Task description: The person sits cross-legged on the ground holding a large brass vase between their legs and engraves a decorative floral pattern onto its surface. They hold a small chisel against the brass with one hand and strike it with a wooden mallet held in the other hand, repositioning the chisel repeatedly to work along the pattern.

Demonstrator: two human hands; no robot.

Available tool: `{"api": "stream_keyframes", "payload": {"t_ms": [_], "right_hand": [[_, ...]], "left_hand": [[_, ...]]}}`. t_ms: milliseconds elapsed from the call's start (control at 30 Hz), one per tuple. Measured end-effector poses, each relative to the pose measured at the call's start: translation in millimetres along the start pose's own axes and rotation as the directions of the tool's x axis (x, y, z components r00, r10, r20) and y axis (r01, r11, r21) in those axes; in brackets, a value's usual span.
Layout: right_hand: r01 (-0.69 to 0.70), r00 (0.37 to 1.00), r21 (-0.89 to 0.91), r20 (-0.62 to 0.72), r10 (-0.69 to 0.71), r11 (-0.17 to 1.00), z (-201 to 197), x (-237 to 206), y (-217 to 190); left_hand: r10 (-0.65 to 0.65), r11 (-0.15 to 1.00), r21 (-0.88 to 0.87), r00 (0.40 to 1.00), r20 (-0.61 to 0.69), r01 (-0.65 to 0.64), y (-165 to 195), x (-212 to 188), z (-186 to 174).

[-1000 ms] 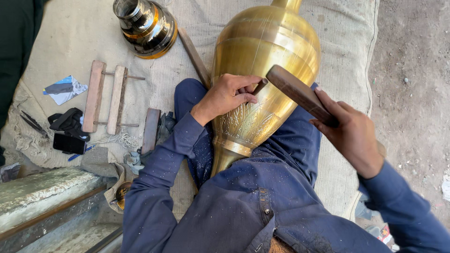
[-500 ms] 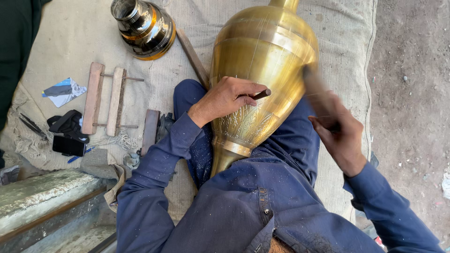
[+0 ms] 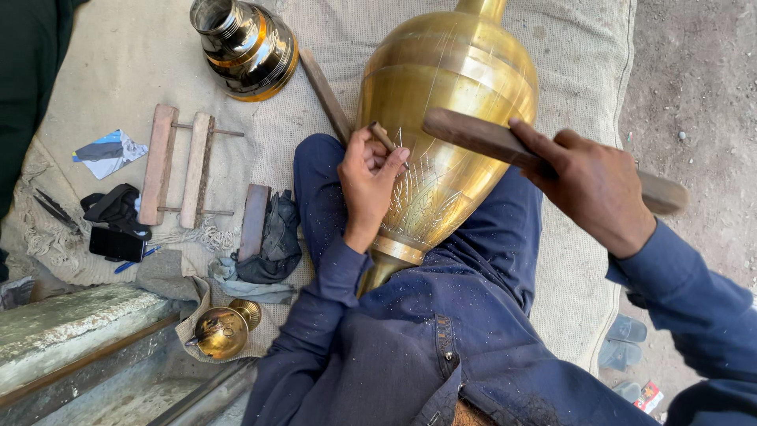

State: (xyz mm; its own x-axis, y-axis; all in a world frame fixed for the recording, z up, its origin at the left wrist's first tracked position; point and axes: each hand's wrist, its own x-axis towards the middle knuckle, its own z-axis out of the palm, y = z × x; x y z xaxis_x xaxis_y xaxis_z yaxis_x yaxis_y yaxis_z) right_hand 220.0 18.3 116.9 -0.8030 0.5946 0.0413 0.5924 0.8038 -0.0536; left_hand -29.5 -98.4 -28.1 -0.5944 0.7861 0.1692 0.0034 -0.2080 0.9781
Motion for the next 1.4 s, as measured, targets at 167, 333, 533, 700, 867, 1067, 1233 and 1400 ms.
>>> {"api": "stream_keyframes", "payload": {"t_ms": [167,333,533,700,867,1067,1233,1400], "right_hand": [[0.144,0.990,-0.158,0.030,-0.140,0.977,-15,42,-9],[0.339,0.916,-0.035,-0.217,-0.338,0.940,-43,73,-34],[0.365,0.925,-0.379,0.047,-0.377,0.850,-75,94,-58],[0.317,0.933,-0.435,0.305,-0.193,0.843,-86,90,-63],[0.286,0.958,-0.504,0.152,-0.242,0.815,-85,68,-44],[0.137,0.987,-0.215,0.110,-0.115,0.967,-52,31,-14],[-0.005,0.999,0.123,-0.041,0.010,0.992,-26,-6,3],[-0.241,0.967,0.095,0.103,0.231,0.966,0,-31,7]], "left_hand": [[0.033,0.999,-0.023,0.988,-0.153,-0.037,1,-18,15],[0.003,0.998,-0.064,0.984,-0.176,-0.014,0,-16,18],[0.111,0.992,0.086,0.979,-0.169,-0.098,-5,-15,16],[0.034,0.999,-0.004,0.996,-0.087,-0.035,-8,-10,11],[0.014,1.000,0.021,0.997,0.077,-0.016,-8,4,2],[0.025,0.992,0.113,0.951,0.309,-0.062,-4,26,-7],[0.088,0.965,0.171,0.862,0.499,-0.197,6,43,-13],[0.077,0.958,0.162,0.760,0.645,-0.235,21,56,-12]]}}
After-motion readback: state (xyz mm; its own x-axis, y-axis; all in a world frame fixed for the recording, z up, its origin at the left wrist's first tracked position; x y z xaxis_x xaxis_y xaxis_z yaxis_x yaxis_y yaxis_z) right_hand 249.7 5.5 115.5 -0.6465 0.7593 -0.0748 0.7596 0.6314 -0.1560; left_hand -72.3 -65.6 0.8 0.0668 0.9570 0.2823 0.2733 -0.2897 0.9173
